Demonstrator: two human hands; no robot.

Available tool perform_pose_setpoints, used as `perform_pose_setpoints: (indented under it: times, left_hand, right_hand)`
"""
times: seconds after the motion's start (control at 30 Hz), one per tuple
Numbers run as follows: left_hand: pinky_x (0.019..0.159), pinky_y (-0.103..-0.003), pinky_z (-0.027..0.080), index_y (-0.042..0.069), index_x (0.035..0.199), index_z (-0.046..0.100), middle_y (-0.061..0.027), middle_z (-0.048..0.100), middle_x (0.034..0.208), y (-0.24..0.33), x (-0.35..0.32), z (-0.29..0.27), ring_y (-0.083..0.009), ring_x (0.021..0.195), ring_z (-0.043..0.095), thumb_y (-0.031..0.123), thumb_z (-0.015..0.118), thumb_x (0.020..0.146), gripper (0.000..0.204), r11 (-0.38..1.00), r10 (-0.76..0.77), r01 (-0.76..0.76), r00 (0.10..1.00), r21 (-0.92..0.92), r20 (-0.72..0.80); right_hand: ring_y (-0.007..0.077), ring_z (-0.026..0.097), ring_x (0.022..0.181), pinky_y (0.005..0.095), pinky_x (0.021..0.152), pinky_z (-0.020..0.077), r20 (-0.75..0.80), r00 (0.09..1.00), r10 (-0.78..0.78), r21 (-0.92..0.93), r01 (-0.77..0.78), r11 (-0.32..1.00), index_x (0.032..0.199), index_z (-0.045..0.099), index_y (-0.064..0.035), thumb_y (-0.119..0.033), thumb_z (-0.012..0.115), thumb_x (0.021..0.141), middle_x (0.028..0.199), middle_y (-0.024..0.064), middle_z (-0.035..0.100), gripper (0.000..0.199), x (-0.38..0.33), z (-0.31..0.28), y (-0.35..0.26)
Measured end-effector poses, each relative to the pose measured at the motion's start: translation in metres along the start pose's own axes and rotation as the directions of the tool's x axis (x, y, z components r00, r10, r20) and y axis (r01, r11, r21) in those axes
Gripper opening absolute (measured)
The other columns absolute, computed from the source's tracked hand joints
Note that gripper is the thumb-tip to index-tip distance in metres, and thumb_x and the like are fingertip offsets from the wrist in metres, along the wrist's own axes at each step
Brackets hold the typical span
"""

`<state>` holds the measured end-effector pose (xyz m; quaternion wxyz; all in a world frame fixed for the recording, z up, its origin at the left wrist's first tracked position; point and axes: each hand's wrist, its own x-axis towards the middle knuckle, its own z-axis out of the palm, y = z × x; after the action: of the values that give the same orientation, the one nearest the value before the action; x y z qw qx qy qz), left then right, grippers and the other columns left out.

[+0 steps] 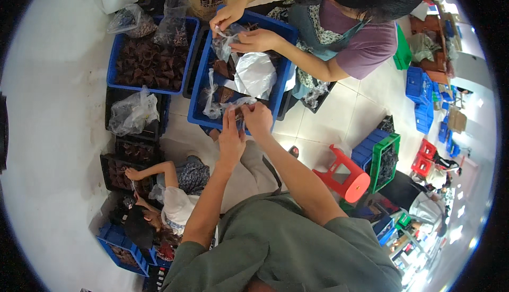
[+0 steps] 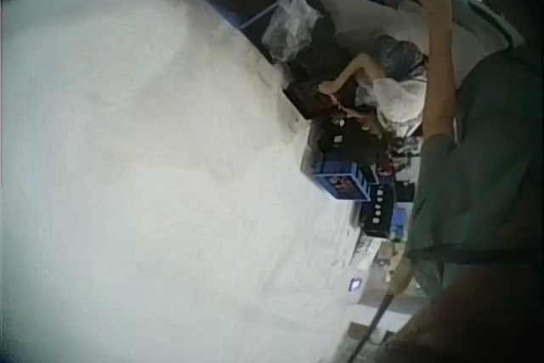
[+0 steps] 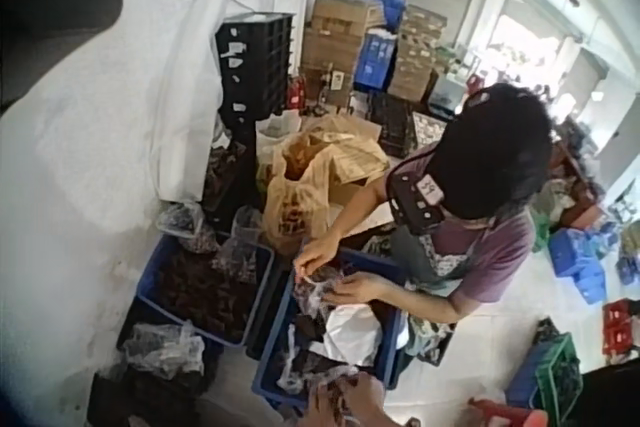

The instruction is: The person walks to a workstation, opens plastic bags, and places brown items into the plastic bags by hand.

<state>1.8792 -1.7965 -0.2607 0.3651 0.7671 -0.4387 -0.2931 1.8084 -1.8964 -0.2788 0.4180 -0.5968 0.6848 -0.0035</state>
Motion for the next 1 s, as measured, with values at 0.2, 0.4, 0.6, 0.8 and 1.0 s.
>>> perform_pose_setpoints:
  times: [0.2, 0.4, 0.6, 0.8, 1.0]
  left_hand:
    - [0.084, -0.047, 0.053, 0.005, 0.141, 0.037, -0.0202, 0.043, 0.141, -0.032, 0.006, 0.023, -0.0432, 0.112, 0.056, 0.004, 0.057, 0.084, 0.060, 0.989, -0.146, 0.144, 0.982, -0.026, -0.117]
    - [0.089, -0.047, 0.051, 0.004, 0.142, 0.038, -0.0236, 0.044, 0.141, -0.050, 0.014, 0.028, -0.0438, 0.115, 0.055, 0.006, 0.056, 0.085, 0.060, 0.999, -0.048, 0.048, 0.997, -0.001, -0.065]
    - [0.095, -0.046, 0.047, 0.007, 0.144, 0.039, -0.0255, 0.046, 0.139, -0.065, 0.021, 0.014, -0.0441, 0.119, 0.052, 0.000, 0.058, 0.080, 0.066, 0.993, -0.115, 0.116, 0.992, 0.010, -0.054]
    - [0.087, -0.045, 0.052, 0.010, 0.142, 0.041, -0.0229, 0.049, 0.137, -0.072, 0.025, 0.012, -0.0417, 0.111, 0.058, -0.002, 0.056, 0.080, 0.066, 0.992, -0.114, 0.115, 0.993, 0.053, -0.035]
    - [0.086, -0.045, 0.052, 0.013, 0.141, 0.043, -0.0219, 0.050, 0.135, -0.066, 0.029, 0.015, -0.0416, 0.109, 0.059, -0.002, 0.057, 0.081, 0.063, 0.993, -0.117, 0.118, 0.993, 0.033, -0.026]
  right_hand:
    - [0.0387, 0.068, 0.083, 0.0476, 0.076, 0.0531, -0.223, 0.975, 0.019, -0.219, -0.070, 0.973, 0.085, 0.072, -0.0047, -0.037, 0.067, 0.083, 0.086, 0.0194, 0.070, 0.033, 0.005, 0.029, -0.002]
    - [0.0414, 0.066, 0.083, 0.0509, 0.075, 0.0522, -0.022, 0.973, -0.229, -0.300, 0.212, 0.930, 0.091, 0.070, -0.0060, -0.032, 0.059, 0.086, 0.085, 0.0192, 0.069, 0.029, 0.000, 0.042, -0.003]
    - [0.0342, 0.067, 0.081, 0.0441, 0.069, 0.0523, -0.169, 0.948, -0.270, -0.156, 0.245, 0.957, 0.103, 0.068, -0.0071, -0.036, 0.068, 0.083, 0.085, 0.0146, 0.070, 0.035, 0.020, -0.002, 0.004]
    - [0.0350, 0.067, 0.092, 0.0460, 0.077, 0.0527, 0.009, 0.979, -0.205, -0.374, 0.193, 0.907, 0.108, 0.063, -0.0060, -0.032, 0.066, 0.085, 0.097, 0.0169, 0.069, 0.035, 0.046, 0.027, -0.005]
    - [0.0368, 0.067, 0.086, 0.0480, 0.076, 0.0526, 0.054, 0.927, -0.370, -0.503, 0.346, 0.792, 0.092, 0.068, -0.0068, -0.024, 0.065, 0.083, 0.089, 0.0148, 0.069, 0.020, 0.073, 0.033, 0.028]
